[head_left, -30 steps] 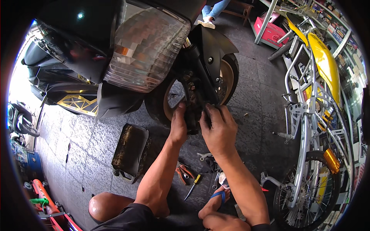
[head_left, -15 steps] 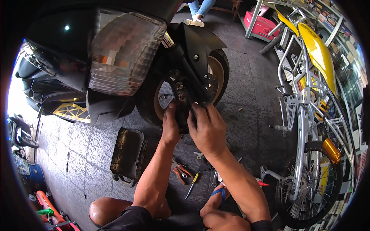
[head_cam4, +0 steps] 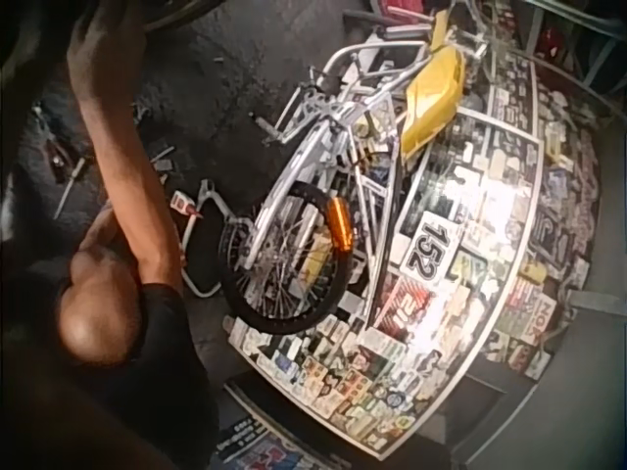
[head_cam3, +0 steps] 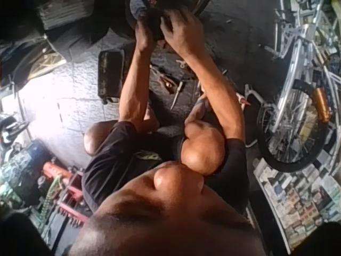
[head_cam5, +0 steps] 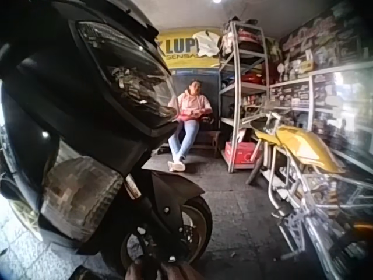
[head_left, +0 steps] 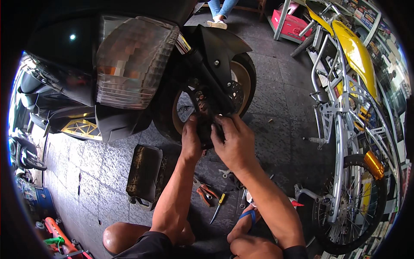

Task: The person applies lubricant to the motorcycle's front brake caliper area, then uses a wrench to tighten bolts. They retrieve a small part from a display case and install it onto the caliper, securing it with a screwdriver.

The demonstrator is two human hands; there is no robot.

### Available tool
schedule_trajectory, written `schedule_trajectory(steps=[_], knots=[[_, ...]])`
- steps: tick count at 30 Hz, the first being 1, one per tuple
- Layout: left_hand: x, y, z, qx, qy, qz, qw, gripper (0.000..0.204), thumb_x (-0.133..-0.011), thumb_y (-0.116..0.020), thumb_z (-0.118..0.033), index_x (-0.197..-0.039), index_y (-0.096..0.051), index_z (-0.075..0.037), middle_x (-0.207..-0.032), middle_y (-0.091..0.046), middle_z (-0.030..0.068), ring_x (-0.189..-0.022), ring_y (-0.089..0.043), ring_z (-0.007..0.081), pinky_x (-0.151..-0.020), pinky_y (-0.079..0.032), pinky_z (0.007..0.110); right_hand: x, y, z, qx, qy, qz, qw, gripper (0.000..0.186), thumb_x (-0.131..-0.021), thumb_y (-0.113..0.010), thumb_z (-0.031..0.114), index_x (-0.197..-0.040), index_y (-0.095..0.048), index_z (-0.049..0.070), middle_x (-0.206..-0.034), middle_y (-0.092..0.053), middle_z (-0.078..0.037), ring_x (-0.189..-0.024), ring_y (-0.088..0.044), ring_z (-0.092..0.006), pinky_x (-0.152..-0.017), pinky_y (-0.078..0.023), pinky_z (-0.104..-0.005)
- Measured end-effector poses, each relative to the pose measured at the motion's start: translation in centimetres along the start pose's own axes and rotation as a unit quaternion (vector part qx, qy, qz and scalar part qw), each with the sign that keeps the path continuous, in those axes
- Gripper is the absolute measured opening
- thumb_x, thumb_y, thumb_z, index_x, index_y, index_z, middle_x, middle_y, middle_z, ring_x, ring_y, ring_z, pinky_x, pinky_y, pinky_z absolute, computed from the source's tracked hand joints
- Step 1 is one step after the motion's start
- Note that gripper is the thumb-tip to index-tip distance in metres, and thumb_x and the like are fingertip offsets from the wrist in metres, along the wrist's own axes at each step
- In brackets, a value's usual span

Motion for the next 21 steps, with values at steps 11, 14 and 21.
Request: schedule_trajectory(steps=[11, 14, 21], knots=[[0.4, -0.7, -0.3, 0.041, 0.05, -0.046, 0.997, 0.045, -0.103, -0.039, -0.036, -0.125, -0.058, -0.001, -0.116, -0.065, 0.0084, -0.103, -0.062, 0.0144, -0.092, -0.048, 0.03, 0.2, 0.3, 0.1, 0.017, 0.095, -0.006, 0.995, 0.025, -0.081, -0.071, 0.007, -0.104, -0.063, 0.001, -0.087, -0.059, -0.013, -0.074, -0.065, -0.0307, -0.065, -0.055, -0.0375], [0.3, -0.7, -0.3, 0.046, 0.052, -0.033, 0.997, 0.045, -0.103, -0.04, -0.036, -0.125, -0.059, -0.002, -0.115, -0.065, 0.0083, -0.102, -0.062, 0.0142, -0.091, -0.048, 0.03, 0.4, 0.1, 0.1, 0.016, 0.089, -0.007, 0.996, 0.026, -0.08, -0.072, 0.005, -0.104, -0.063, 0.0, -0.087, -0.059, -0.012, -0.074, -0.065, -0.0297, -0.065, -0.055, -0.0375], [0.2, -0.6, -0.1, 0.031, 0.032, -0.058, 0.997, 0.049, -0.101, -0.04, -0.043, -0.122, -0.058, -0.003, -0.108, -0.065, 0.0084, -0.095, -0.063, 0.0162, -0.085, -0.051, 0.031, 1.0, 0.1, 0.3, 0.001, 0.087, -0.019, 0.996, 0.028, -0.079, -0.073, 0.002, -0.105, -0.063, -0.001, -0.09, -0.061, -0.012, -0.075, -0.066, -0.0286, -0.064, -0.056, -0.0349]])
Point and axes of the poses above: each hand's wrist, its own x-axis away from the middle knuckle, its own y-axis out of the back of the hand, z = x × y, the point moved 8 cm from there along -x, towards the middle knuckle
